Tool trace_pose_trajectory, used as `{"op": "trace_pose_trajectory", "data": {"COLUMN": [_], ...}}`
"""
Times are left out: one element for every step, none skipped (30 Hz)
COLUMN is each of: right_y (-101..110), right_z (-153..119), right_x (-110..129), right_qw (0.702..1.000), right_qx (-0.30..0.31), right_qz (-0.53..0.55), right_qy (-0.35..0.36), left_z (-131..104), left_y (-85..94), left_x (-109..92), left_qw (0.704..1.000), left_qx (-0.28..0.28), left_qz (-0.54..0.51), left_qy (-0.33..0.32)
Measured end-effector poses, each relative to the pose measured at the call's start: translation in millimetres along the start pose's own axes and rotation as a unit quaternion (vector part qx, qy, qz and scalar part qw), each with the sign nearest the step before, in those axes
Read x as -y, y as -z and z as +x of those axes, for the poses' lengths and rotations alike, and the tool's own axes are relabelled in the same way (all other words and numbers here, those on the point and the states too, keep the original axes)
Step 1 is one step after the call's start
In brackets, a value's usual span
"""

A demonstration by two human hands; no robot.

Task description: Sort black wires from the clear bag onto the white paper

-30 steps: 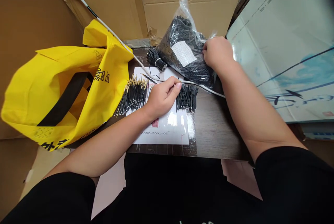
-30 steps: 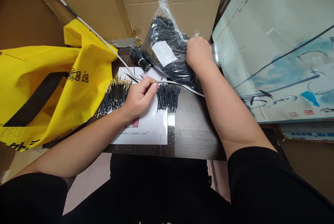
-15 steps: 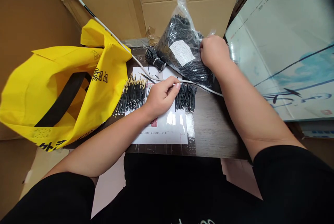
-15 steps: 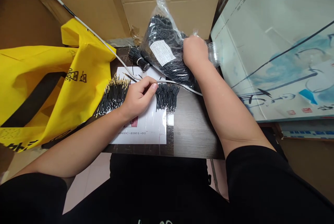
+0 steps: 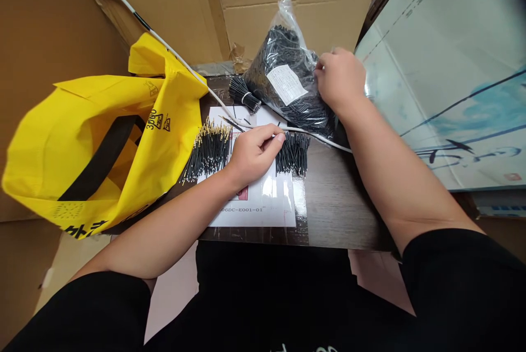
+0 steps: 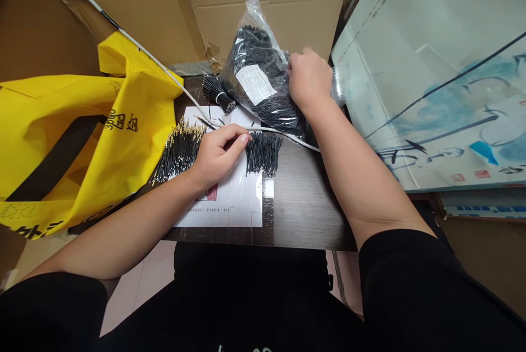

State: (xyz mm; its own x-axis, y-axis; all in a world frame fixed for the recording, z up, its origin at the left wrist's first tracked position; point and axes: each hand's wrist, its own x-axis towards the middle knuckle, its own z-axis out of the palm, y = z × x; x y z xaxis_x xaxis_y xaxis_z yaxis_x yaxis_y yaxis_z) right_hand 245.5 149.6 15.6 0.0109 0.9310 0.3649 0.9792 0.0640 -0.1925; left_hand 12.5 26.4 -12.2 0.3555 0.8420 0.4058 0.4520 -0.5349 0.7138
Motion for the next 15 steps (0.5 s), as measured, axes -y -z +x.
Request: {"op": "trace_pose_trajectory", "data": {"right_y": [1.1,3.5,7.1,11.9,17.6,23.9,30.6,37.2,43.4,48.8,53.1,56.0,57.3,56.8,54.8], "right_z": [1.5,3.4,5.7,8.2,10.8,13.2,15.1,16.1,15.7,13.3,8.3,0.2,-11.2,-25.6,-42.5], "right_x": [-2.6,-5.1,-7.5,-9.8,-11.7,-13.3,-14.2,-14.1,-12.7,-9.7,-4.9,1.3,8.8,16.8,24.6], "right_qw": [1.0,0.999,0.997,0.995,0.99,0.982,0.97,0.953,0.934,0.917,0.904,0.895,0.892,0.89,0.891], "right_qx": [-0.026,-0.047,-0.066,-0.092,-0.127,-0.167,-0.211,-0.252,-0.284,-0.302,-0.309,-0.305,-0.294,-0.28,-0.255], "right_qz": [0.012,0.018,0.023,0.036,0.058,0.087,0.123,0.166,0.208,0.244,0.276,0.304,0.323,0.338,0.355], "right_qy": [-0.005,-0.014,-0.025,-0.033,-0.031,-0.016,0.009,0.038,0.067,0.09,0.106,0.113,0.119,0.125,0.124], "left_z": [0.0,-0.1,-0.3,-0.5,-0.7,-0.9,-1.1,-1.3,-1.4,-1.6,-1.7,-1.9,-2.0,-2.1,-2.2], "left_y": [-0.2,-0.5,-0.7,-0.9,-1.1,-1.3,-1.5,-1.7,-1.9,-2.1,-2.2,-2.4,-2.4,-2.5,-2.5], "left_x": [-0.3,-0.7,-0.9,-1.1,-1.2,-1.1,-0.8,-0.4,0.1,0.6,1.1,1.6,1.8,1.9,1.9], "left_qw": [1.0,1.0,1.0,1.0,1.0,1.0,1.0,0.999,0.999,0.999,0.999,0.999,0.999,0.999,0.999], "left_qx": [-0.001,-0.003,-0.005,-0.005,-0.006,-0.006,-0.006,-0.007,-0.008,-0.009,-0.01,-0.01,-0.011,-0.011,-0.009], "left_qz": [0.004,0.008,0.011,0.012,0.013,0.015,0.017,0.019,0.021,0.022,0.023,0.022,0.022,0.021,0.021], "left_qy": [-0.005,-0.01,-0.014,-0.017,-0.019,-0.021,-0.024,-0.027,-0.029,-0.03,-0.031,-0.031,-0.031,-0.03,-0.03]}}
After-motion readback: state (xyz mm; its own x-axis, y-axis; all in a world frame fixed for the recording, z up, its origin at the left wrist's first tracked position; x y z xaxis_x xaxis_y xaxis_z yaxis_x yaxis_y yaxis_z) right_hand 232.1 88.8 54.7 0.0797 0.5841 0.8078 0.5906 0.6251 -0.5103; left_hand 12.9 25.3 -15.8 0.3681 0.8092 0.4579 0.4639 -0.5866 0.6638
